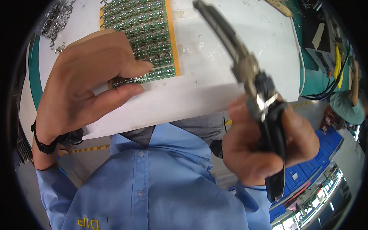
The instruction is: Soldering electronic components onto a printed circuit board at an assembly station.
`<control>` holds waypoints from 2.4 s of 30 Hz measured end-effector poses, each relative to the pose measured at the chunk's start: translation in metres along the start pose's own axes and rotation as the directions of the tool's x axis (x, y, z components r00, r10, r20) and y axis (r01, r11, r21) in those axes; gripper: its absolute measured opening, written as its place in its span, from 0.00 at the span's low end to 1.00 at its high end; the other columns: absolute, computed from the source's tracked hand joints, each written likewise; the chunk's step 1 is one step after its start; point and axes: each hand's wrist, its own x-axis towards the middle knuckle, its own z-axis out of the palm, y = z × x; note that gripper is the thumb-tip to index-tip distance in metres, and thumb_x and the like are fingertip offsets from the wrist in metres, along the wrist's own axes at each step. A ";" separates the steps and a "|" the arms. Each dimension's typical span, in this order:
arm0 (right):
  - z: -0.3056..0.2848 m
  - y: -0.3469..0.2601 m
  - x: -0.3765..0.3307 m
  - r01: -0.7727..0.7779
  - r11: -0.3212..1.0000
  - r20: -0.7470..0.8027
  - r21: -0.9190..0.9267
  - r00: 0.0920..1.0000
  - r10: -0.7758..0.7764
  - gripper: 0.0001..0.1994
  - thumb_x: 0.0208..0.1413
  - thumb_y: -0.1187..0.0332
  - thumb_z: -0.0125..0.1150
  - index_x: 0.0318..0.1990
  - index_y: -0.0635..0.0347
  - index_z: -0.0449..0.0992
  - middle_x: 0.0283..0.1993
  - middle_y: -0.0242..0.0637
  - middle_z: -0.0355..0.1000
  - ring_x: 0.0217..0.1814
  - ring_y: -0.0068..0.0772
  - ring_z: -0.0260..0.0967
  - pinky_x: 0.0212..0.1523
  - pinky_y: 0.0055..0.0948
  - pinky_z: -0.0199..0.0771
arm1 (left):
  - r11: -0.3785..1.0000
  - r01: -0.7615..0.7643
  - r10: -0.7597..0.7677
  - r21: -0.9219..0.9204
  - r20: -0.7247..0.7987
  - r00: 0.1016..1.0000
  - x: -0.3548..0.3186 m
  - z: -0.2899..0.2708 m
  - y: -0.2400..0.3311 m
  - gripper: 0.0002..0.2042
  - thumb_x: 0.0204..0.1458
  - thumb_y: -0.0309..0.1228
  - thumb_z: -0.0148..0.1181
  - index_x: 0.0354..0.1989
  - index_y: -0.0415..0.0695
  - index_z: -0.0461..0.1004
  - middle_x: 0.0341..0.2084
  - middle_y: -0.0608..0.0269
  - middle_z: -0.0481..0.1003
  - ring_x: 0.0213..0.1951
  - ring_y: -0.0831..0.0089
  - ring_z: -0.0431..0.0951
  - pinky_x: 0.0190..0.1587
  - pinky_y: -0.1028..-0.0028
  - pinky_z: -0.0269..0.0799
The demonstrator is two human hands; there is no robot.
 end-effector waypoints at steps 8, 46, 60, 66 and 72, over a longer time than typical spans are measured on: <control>0.015 0.016 0.000 0.082 0.996 -0.097 0.045 0.992 -0.077 0.22 0.62 0.53 0.30 0.47 0.64 0.60 0.20 0.49 0.69 0.18 0.36 0.68 0.19 0.26 0.69 | 0.991 0.009 -0.005 0.134 -0.027 1.000 0.005 0.000 0.013 0.13 0.28 0.25 0.66 0.25 0.36 0.71 0.20 0.57 0.65 0.24 0.60 0.66 0.26 0.69 0.61; 0.030 0.008 0.000 -0.127 0.955 -0.106 -0.267 0.989 0.102 0.28 0.61 0.46 0.29 0.54 0.65 0.50 0.31 0.54 0.73 0.29 0.42 0.74 0.26 0.28 0.76 | 0.821 0.540 -0.449 0.186 -0.375 0.811 -0.078 -0.071 -0.030 0.05 0.52 0.24 0.55 0.35 0.37 0.74 0.27 0.68 0.73 0.28 0.83 0.67 0.35 0.84 0.64; 0.030 0.003 0.008 -0.118 0.977 -0.113 -0.176 0.989 0.099 0.28 0.60 0.46 0.34 0.54 0.64 0.51 0.32 0.56 0.73 0.29 0.42 0.74 0.25 0.27 0.75 | 0.833 0.435 -0.311 0.342 -0.360 0.880 -0.074 -0.056 -0.024 0.04 0.44 0.24 0.62 0.29 0.39 0.75 0.23 0.66 0.71 0.23 0.77 0.64 0.27 0.80 0.60; 0.038 -0.031 0.007 -0.035 0.992 0.163 -0.123 0.985 0.055 0.24 0.56 0.53 0.44 0.54 0.60 0.51 0.34 0.55 0.73 0.30 0.39 0.74 0.30 0.28 0.74 | 0.762 0.485 -0.627 -0.429 -0.301 0.719 -0.054 -0.025 0.029 0.02 0.50 0.21 0.57 0.29 0.34 0.74 0.29 0.61 0.75 0.32 0.81 0.70 0.37 0.82 0.65; 0.059 -0.054 0.009 0.001 0.985 0.271 -0.172 0.962 0.046 0.30 0.40 0.77 0.69 0.49 0.58 0.55 0.28 0.43 0.73 0.24 0.24 0.69 0.28 0.20 0.67 | 0.322 0.215 -0.643 -0.922 -0.046 0.765 -0.041 0.020 0.059 0.02 0.48 0.20 0.58 0.29 0.35 0.73 0.28 0.55 0.75 0.32 0.74 0.74 0.37 0.77 0.69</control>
